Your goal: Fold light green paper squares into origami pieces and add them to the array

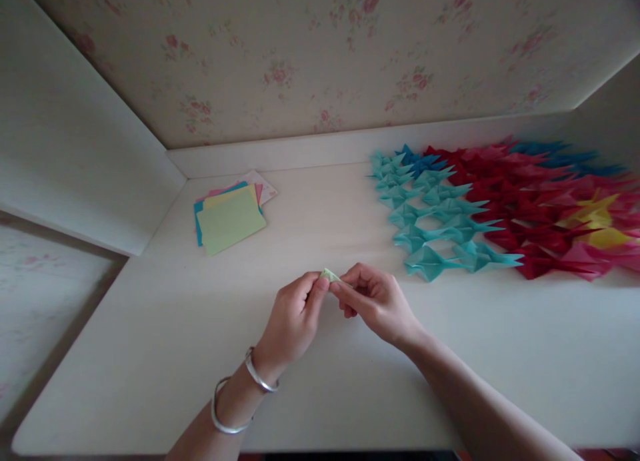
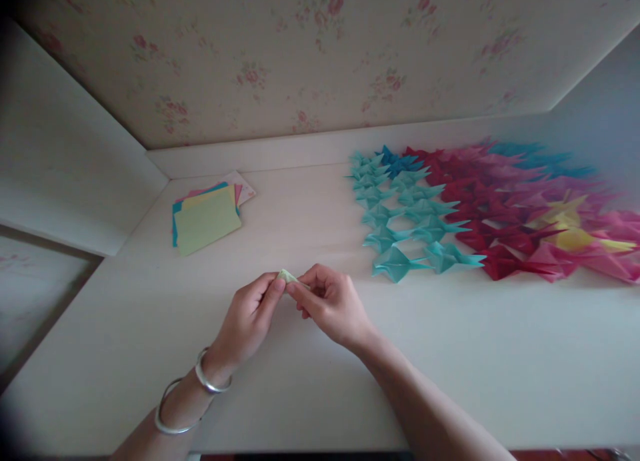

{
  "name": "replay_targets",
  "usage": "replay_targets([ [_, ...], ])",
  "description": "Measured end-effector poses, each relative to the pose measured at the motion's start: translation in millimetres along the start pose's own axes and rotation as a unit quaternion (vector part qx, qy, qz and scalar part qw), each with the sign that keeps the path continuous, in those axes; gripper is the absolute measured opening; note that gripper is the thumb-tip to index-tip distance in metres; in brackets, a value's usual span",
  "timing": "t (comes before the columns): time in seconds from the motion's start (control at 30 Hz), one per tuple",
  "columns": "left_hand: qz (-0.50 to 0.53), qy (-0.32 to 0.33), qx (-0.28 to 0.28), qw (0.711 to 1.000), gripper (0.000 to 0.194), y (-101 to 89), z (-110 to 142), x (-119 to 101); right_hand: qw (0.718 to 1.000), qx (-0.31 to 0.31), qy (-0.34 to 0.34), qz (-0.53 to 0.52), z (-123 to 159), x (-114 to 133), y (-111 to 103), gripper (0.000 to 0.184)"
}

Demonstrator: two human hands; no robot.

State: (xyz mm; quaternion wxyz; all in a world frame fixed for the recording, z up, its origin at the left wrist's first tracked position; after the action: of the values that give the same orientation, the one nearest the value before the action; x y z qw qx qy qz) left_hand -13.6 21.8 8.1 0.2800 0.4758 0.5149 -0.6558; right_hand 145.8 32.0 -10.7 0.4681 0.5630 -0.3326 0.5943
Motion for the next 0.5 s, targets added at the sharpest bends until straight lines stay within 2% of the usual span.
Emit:
replay_targets([
  [0.2, 0.055, -0.036, 0.023, 0.998, 0.031, 0.2, 2.2, -1.8, 0.999, 0.043, -0.015, 0.020, 0.8, -1.8, 6.3, 0.034],
  [0.37, 0.063, -0.046, 0.040, 0.996, 0.031, 1.1, 3.9, -1.1, 0.992, 0.007, -0.049, 0.120, 4.6, -0.9, 7.3, 0.035],
  [0.5, 0.080, -0.057, 0.046, 0.994, 0.031, 2.3, 4.2, 0.9, 0.994, 0.000, -0.043, 0.097, 4.2, -0.9, 9.6, 0.034],
])
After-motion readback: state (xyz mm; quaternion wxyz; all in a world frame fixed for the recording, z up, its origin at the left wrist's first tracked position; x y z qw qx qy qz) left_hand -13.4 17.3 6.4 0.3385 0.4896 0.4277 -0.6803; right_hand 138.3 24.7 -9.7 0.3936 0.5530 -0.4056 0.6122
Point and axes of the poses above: each hand's wrist, its own z-axis away from the middle knuckle, its own y-axis out of the palm, x = y × z, the point moved 1 cm from there along -z, towards the middle knuckle, and after that the axes turned 7 degrees about x, right-handed, at the moved point
